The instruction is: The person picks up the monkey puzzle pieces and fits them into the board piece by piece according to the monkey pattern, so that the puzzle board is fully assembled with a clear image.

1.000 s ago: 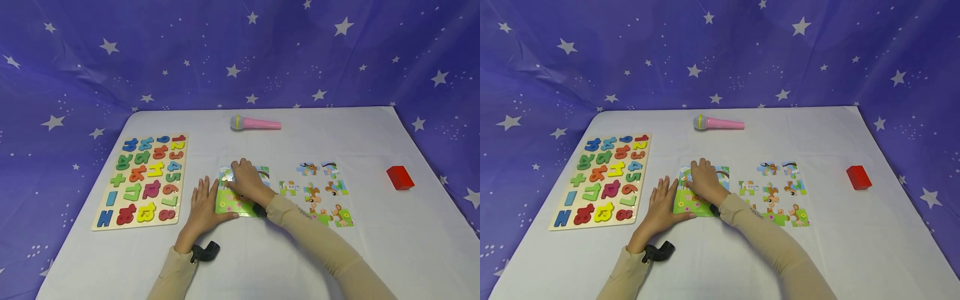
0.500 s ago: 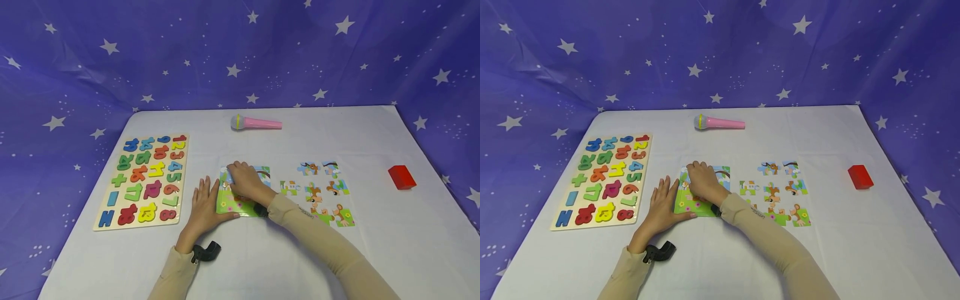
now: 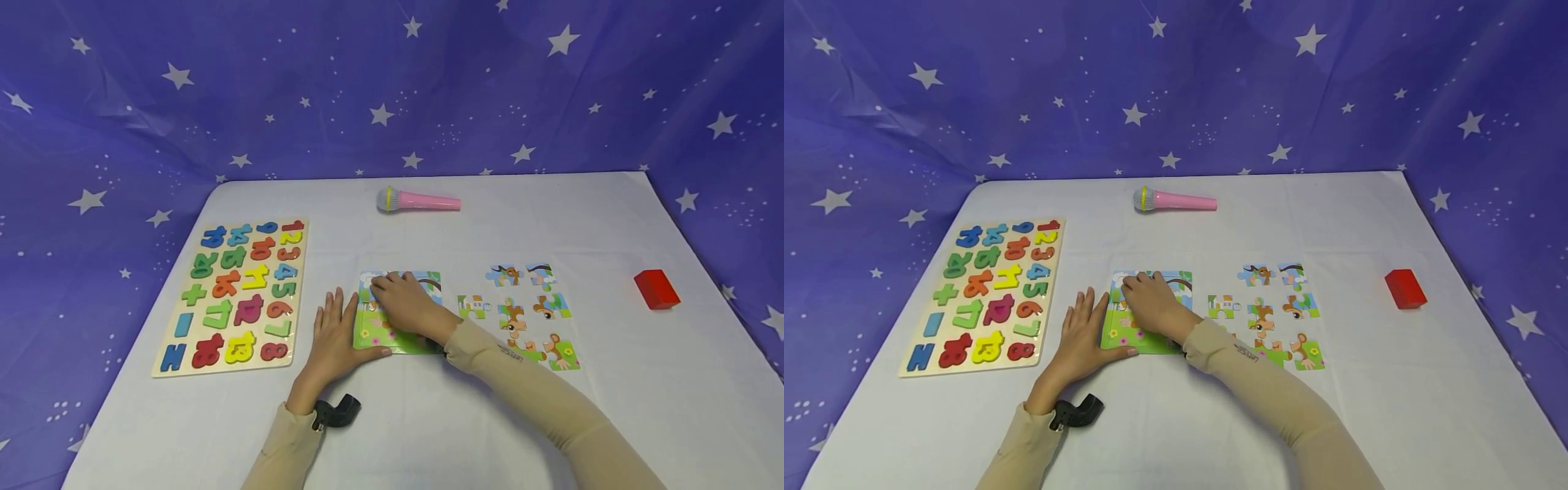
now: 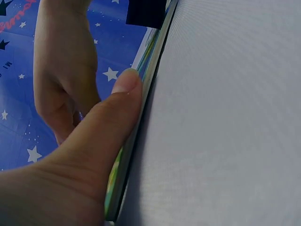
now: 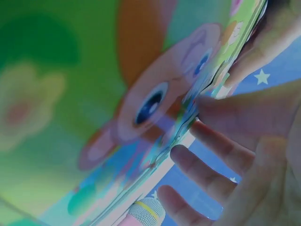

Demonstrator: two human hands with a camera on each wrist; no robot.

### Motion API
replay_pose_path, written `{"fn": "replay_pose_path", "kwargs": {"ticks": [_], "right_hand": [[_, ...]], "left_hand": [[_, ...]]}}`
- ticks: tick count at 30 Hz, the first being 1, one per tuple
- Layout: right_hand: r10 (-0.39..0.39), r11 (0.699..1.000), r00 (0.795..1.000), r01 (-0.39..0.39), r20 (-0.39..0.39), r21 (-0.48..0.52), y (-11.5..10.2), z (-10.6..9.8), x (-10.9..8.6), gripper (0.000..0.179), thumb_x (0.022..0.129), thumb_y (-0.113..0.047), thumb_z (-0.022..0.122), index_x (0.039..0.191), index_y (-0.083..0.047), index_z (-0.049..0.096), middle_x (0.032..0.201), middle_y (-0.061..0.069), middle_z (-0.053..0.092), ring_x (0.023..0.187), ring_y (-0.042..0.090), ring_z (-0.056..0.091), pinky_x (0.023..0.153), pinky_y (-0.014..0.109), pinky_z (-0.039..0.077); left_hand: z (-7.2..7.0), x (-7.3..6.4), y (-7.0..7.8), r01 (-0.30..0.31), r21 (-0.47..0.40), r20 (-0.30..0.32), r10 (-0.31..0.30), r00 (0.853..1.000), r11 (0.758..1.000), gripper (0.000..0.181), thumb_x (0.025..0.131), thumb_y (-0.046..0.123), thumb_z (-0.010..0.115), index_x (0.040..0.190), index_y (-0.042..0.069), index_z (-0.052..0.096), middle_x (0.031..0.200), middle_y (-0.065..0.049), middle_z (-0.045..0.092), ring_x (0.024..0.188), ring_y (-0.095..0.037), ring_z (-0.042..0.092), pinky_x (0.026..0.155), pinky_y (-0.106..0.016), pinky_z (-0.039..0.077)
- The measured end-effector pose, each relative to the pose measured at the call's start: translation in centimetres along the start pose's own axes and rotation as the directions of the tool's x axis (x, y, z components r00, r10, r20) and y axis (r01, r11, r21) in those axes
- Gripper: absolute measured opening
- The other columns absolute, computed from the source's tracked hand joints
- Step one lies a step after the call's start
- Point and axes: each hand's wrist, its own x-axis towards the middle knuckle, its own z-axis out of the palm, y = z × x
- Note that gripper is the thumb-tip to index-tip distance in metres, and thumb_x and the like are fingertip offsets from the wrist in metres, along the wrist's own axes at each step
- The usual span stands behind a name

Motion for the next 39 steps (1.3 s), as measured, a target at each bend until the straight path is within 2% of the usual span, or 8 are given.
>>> {"fn": "replay_pose_path", "kwargs": {"ticks": [6,11,14,26,32,39], "right_hand": [[0.016,1.0,0.999,-0.016,0.039,-0.009,0.23,0.14,-0.36,0.048,0.096,-0.035,0.04,0.136,-0.009,0.041,0.144,0.002,0.038,0.131,0.024,0.037,0.103,0.045,0.035],[0.024,0.999,0.995,-0.028,0.1,0.043,0.36,0.1,-0.39,0.056,0.096,-0.043,0.036,0.14,-0.009,0.034,0.15,0.002,0.027,0.137,0.025,0.026,0.107,0.047,0.028],[0.03,0.997,0.993,-0.038,0.11,0.07,0.37,0.11,-0.42,0.059,0.095,-0.046,0.035,0.141,-0.009,0.031,0.151,0.002,0.024,0.138,0.026,0.024,0.108,0.048,0.026],[0.052,0.996,0.995,-0.058,0.089,0.064,0.09,0.33,-0.12,0.066,0.092,-0.05,0.038,0.142,-0.008,0.029,0.148,0.008,0.027,0.132,0.027,0.032,0.102,0.046,0.036],[0.049,0.996,0.995,-0.055,0.085,0.069,0.07,0.29,-0.09,0.067,0.092,-0.052,0.038,0.141,-0.007,0.03,0.147,0.01,0.029,0.131,0.028,0.033,0.101,0.046,0.036],[0.033,0.993,0.998,-0.039,0.052,0.115,0.27,0.07,-0.39,0.062,0.091,-0.048,0.045,0.139,-0.011,0.035,0.145,0.011,0.033,0.129,0.029,0.036,0.102,0.048,0.034]], "left_hand": [[-0.08,-0.03,0.12,-0.005,-0.005,-0.004,0.005,1.0,1.0,0.112,0.062,0.062,0.071,0.144,0.006,0.02,0.151,-0.024,0.004,0.14,-0.039,-0.003,0.11,-0.057,0.004],[0.01,-0.06,0.13,-0.009,-0.003,-0.009,0.009,1.0,1.0,0.111,0.062,0.061,0.071,0.144,0.006,0.02,0.151,-0.023,0.005,0.14,-0.039,-0.003,0.111,-0.057,0.003],[0.05,-0.06,0.09,-0.013,-0.011,-0.014,0.013,1.0,1.0,0.111,0.062,0.06,0.072,0.144,0.005,0.02,0.151,-0.024,0.005,0.14,-0.039,-0.002,0.11,-0.057,0.004],[-0.16,-0.12,0.01,-0.007,-0.019,-0.004,0.007,1.0,1.0,0.112,0.063,0.06,0.071,0.145,0.006,0.018,0.151,-0.023,0.004,0.14,-0.038,-0.004,0.11,-0.056,0.003],[-0.15,-0.12,-0.03,-0.003,-0.023,0.003,0.003,1.0,1.0,0.111,0.063,0.06,0.071,0.145,0.006,0.018,0.151,-0.023,0.004,0.14,-0.038,-0.005,0.111,-0.056,0.002],[-0.03,-0.1,-0.06,0.0,-0.017,0.0,0.0,1.0,1.0,0.111,0.063,0.06,0.071,0.145,0.006,0.019,0.151,-0.023,0.004,0.14,-0.038,-0.004,0.111,-0.056,0.002]]}}
